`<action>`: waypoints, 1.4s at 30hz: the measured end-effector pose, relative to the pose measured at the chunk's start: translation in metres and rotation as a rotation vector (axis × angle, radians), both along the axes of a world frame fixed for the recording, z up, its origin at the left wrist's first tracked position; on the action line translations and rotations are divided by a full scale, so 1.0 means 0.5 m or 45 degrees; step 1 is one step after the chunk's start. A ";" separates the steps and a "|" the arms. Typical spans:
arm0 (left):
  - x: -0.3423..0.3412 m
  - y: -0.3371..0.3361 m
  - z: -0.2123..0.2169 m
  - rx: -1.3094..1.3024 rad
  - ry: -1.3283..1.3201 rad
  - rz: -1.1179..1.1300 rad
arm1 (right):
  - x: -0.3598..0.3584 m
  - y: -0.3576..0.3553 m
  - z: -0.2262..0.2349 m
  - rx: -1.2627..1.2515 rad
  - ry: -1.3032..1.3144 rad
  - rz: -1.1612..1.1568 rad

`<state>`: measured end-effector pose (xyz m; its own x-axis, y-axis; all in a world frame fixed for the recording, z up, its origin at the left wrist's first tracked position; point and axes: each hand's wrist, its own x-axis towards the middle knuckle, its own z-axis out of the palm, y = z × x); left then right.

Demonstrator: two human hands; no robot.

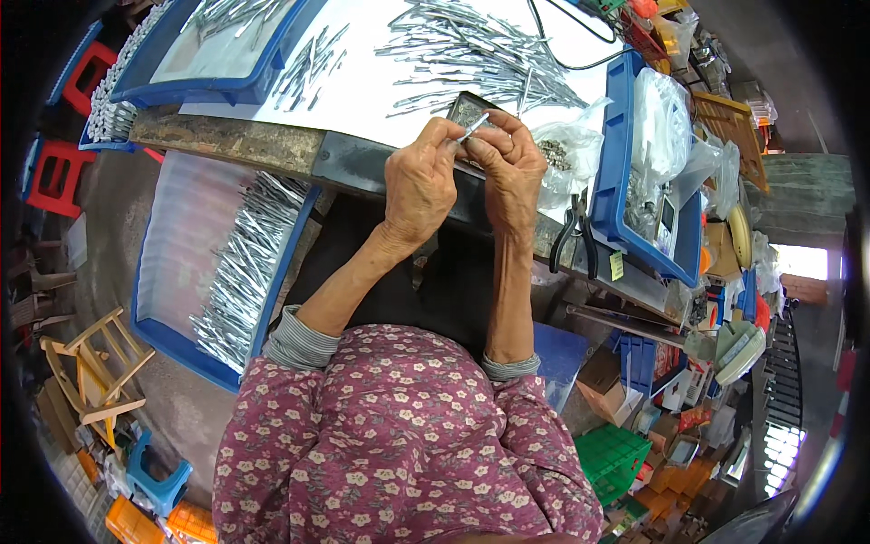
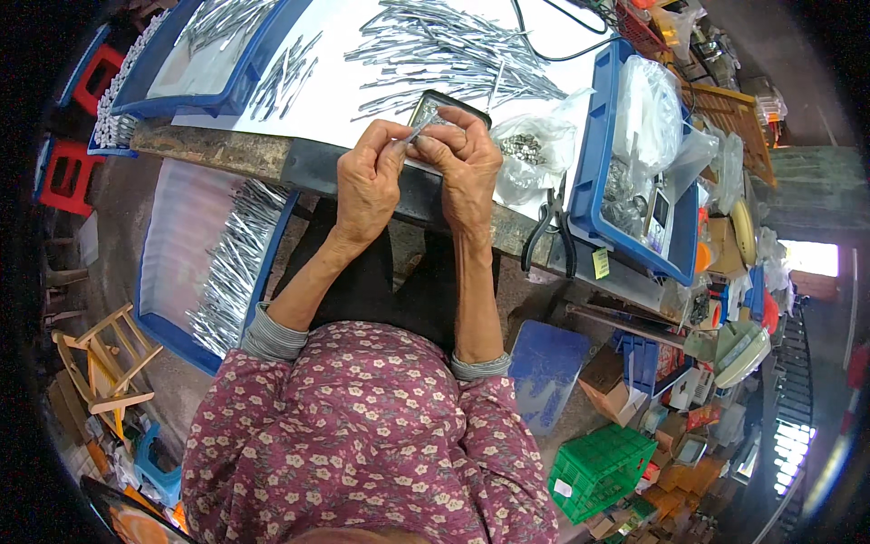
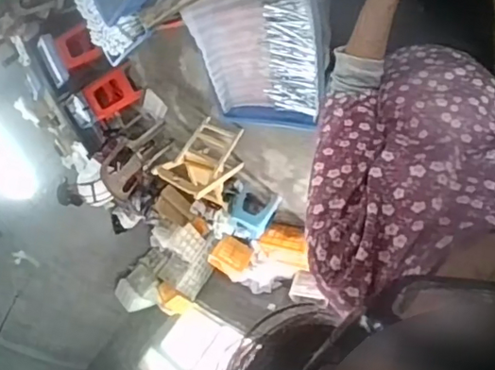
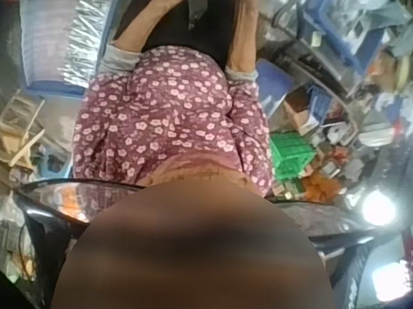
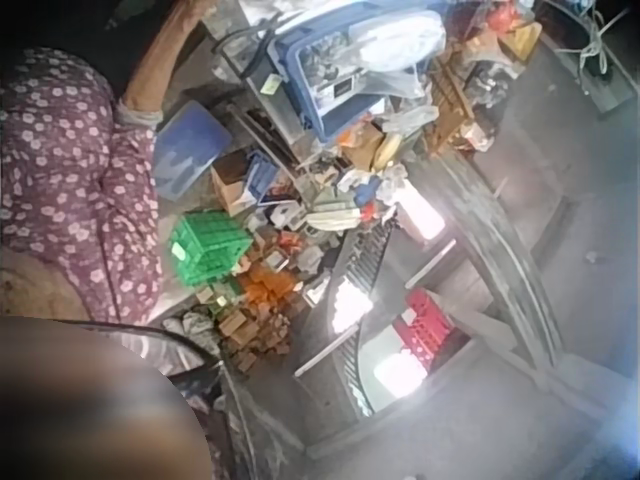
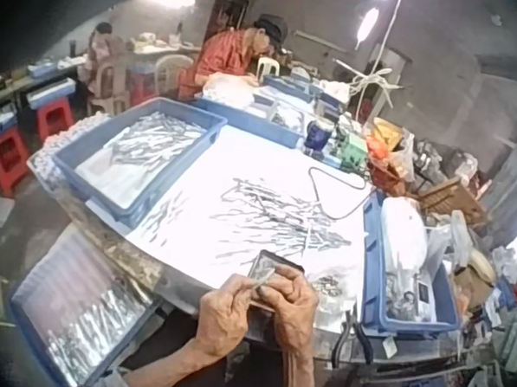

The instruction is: Manually picking up, checking, and placing small metal pins into a container at a manufacturing workbench.

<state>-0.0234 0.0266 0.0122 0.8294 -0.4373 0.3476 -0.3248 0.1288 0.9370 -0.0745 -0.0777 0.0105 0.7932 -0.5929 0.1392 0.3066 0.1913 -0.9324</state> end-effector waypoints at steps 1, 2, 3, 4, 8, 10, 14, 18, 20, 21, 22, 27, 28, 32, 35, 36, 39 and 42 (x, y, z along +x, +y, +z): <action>0.000 0.000 0.003 0.053 -0.107 0.064 | 0.002 0.002 0.001 0.008 0.012 -0.010; 0.000 -0.002 0.001 0.054 -0.108 0.065 | 0.002 0.005 0.003 0.009 0.010 -0.010; 0.000 -0.004 -0.004 0.048 -0.090 0.068 | 0.000 0.009 0.008 -0.032 0.027 -0.045; 0.000 -0.007 -0.006 0.042 -0.071 0.068 | -0.001 0.013 0.010 -0.073 0.044 -0.082; -0.001 -0.009 -0.009 0.059 -0.083 0.081 | 0.001 0.025 0.006 -0.118 0.071 -0.159; 0.000 -0.016 -0.016 0.032 -0.138 0.127 | 0.004 0.027 0.003 -0.136 0.068 -0.183; 0.000 -0.010 -0.011 0.123 -0.189 0.150 | 0.007 0.030 -0.003 -0.086 0.056 -0.186; 0.001 -0.013 -0.010 0.062 -0.106 0.128 | 0.009 0.035 -0.004 -0.108 0.065 -0.199; 0.001 -0.013 -0.010 0.057 -0.057 0.109 | 0.011 0.037 -0.005 -0.121 0.076 -0.208; 0.002 -0.016 -0.014 0.037 -0.068 0.108 | 0.012 0.036 -0.009 -0.088 0.056 -0.205; 0.003 -0.016 -0.018 0.020 -0.079 0.112 | 0.015 0.038 -0.011 -0.052 0.036 -0.197; 0.008 -0.016 -0.023 -0.004 -0.019 0.084 | 0.018 0.053 -0.007 -0.162 0.078 -0.281; 0.008 -0.017 -0.021 -0.002 -0.004 0.075 | 0.018 0.055 -0.006 -0.222 0.093 -0.316; 0.009 -0.016 -0.010 -0.050 0.012 0.057 | 0.023 0.067 0.004 -0.379 0.129 -0.417; 0.011 -0.018 -0.009 -0.174 0.188 -0.046 | 0.026 0.061 -0.002 -0.251 0.092 -0.401; 0.014 -0.019 -0.009 -0.221 0.259 -0.099 | 0.026 0.057 -0.007 -0.199 0.061 -0.379; 0.007 -0.018 -0.002 -0.310 0.391 -0.196 | 0.022 0.035 -0.027 -0.134 0.014 -0.323; 0.018 -0.016 -0.011 -0.362 0.455 -0.237 | 0.020 0.046 -0.007 -0.279 0.070 -0.327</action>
